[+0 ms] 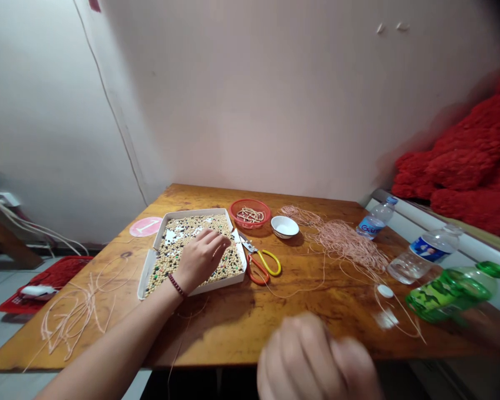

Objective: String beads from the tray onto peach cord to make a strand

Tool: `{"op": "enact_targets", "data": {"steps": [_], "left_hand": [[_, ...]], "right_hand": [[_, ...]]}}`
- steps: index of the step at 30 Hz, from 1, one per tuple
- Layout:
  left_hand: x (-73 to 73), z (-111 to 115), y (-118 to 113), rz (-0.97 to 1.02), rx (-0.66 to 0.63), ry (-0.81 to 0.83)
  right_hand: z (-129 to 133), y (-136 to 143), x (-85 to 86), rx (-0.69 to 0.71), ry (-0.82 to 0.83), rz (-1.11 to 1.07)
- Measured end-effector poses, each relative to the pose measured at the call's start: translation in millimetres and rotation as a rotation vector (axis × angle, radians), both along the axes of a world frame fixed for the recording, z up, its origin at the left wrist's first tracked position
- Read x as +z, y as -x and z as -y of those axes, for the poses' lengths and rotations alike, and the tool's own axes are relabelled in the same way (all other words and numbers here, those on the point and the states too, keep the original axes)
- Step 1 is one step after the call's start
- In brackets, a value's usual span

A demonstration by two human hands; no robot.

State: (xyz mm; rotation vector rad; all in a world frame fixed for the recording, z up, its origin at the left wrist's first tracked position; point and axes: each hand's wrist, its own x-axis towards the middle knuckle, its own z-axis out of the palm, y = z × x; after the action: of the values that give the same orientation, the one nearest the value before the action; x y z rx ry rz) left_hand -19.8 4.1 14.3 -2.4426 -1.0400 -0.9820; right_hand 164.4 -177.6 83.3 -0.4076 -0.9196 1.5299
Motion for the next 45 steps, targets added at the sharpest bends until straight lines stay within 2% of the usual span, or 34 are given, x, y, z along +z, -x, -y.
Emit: {"op": "enact_targets", "data": {"steps": [3,5,11,26,34,45], "left_hand": [[1.2,-0.4,-2.1,0.002,0.011,0.003],[1.6,-0.9,-3.6,-0.001,0.010,0.004],[1.8,-1.5,-5.6,0.005,-0.008,-0.012],[1.7,-1.5,-6.5,0.001,-0.012,0.003],[0.6,-2.0,-6.3,-0.004,-0.004,0.009],[1.6,-2.2,-7.4,-0.001,0.003,0.002]], "right_hand": [[-29.5,5.5,-10.1,-0.022,0.175,-0.404],[-39.7,9.1,-12.4,-0.017,0.229,-0.502],[-37.4,14.6,-10.5,-0.053,0.217,-0.460],[-35.0,14.5,-15.2,0.059,0.221,-0.520],[-34.8,13.9,-18.0,0.062,0.268,-0.559],[-35.4,12.5,-22.5,0.190,0.361,-0.662]]}}
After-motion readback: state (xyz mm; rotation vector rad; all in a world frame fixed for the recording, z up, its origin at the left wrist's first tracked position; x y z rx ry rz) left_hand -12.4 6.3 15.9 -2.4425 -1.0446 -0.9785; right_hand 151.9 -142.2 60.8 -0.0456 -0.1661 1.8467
